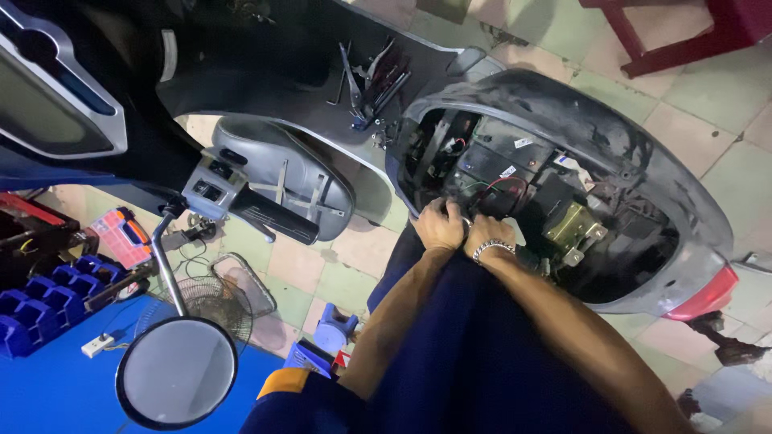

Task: The person works on the rear section of a scooter with the seat removed, using a power drill to remove and install screws on the battery and surrounding components. They also handle wires and other internal parts within the scooter's body.

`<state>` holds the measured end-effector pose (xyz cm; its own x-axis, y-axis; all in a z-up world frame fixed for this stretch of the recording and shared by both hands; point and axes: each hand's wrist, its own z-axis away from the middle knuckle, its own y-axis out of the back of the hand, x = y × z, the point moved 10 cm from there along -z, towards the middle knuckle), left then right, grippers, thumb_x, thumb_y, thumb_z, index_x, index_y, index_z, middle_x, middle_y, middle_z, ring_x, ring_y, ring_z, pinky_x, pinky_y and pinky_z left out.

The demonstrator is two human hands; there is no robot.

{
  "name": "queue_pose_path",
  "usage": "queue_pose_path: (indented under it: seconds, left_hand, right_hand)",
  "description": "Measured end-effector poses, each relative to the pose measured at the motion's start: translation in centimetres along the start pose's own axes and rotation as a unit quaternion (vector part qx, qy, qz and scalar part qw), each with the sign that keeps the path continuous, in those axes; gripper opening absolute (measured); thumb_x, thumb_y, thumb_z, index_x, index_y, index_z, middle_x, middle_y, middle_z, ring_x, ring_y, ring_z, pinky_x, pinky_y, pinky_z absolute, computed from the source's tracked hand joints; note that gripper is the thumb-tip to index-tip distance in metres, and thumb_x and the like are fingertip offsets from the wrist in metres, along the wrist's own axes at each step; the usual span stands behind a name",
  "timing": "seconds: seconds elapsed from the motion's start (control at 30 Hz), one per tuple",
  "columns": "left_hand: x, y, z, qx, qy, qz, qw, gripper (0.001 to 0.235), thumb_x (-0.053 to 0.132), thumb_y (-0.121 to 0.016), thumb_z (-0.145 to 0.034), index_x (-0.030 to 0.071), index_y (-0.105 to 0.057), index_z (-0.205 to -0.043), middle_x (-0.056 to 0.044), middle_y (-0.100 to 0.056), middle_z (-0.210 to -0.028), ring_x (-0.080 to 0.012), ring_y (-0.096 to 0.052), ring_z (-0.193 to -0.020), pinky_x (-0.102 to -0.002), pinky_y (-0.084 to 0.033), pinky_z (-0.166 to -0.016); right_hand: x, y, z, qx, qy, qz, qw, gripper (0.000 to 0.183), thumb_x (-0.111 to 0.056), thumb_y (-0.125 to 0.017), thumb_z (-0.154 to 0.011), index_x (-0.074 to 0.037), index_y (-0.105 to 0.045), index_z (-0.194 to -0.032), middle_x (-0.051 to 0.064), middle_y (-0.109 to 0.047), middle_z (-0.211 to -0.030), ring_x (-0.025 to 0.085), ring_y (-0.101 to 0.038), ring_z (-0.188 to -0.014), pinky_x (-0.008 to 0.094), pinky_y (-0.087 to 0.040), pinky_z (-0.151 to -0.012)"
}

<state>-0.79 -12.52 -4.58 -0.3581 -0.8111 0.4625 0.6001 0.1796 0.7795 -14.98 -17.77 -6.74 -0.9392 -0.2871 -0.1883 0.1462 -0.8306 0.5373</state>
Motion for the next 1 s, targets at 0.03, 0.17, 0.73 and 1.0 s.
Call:
queue_pose_path:
  seconds: [0.03, 0.17, 0.73, 1.0]
  left_hand:
    - [0.1, 0.0, 0.0, -0.003, 0.001, 0.007, 1.000, 0.039, 0.040, -0.054, -0.093, 0.010, -0.077, -0.102, -0.015, -0.077, -0.104, -0.0359, -0.069, -0.105, -0.058, -0.032, -0.112]
    - [0.0, 0.2, 0.0, -0.011, 0.021, 0.014, 1.000, 0.037, 0.038, -0.056, -0.089, 0.011, -0.078, -0.100, -0.014, -0.077, -0.103, -0.0362, -0.069, -0.103, -0.063, -0.024, -0.113]
    - [0.7, 3.5, -2.0, -0.021, 0.014, 0.126, 0.992, 0.033, 0.033, -0.056, -0.101, 0.007, -0.077, -0.101, -0.017, -0.077, -0.093, -0.0377, -0.072, -0.093, -0.053, -0.042, -0.105]
    - [2.1, 6.6, -5.1, 0.051, -0.147, 0.138, 0.978, 0.017, 0.011, -0.064, -0.092, 0.001, -0.071, -0.103, -0.018, -0.074, -0.099, -0.0384, -0.071, -0.096, -0.045, -0.054, -0.089]
  right_hand:
    - [-0.1, 0.2, 0.1, 0.006, 0.002, -0.003, 1.000, 0.028, -0.028, -0.065, -0.088, -0.005, -0.076, -0.100, 0.023, -0.075, -0.103, 0.039, -0.072, -0.102, 0.048, -0.057, -0.091]
    - [-0.1, 0.1, 0.4, -0.024, -0.007, 0.006, 1.000, 0.028, -0.025, -0.065, -0.086, -0.007, -0.074, -0.105, 0.021, -0.074, -0.107, 0.038, -0.071, -0.105, 0.048, -0.056, -0.091]
    - [-0.2, 2.4, 2.1, -0.031, -0.025, 0.005, 0.999, 0.042, -0.033, -0.074, -0.082, -0.008, -0.071, -0.115, 0.017, -0.074, -0.114, 0.035, -0.071, -0.109, 0.045, -0.056, -0.096]
    - [2.8, 0.9, 4.0, -0.094, -0.009, 0.037, 0.995, 0.058, -0.038, -0.073, -0.079, -0.014, -0.063, -0.130, 0.014, -0.072, -0.111, 0.030, -0.072, -0.102, 0.044, -0.058, -0.087]
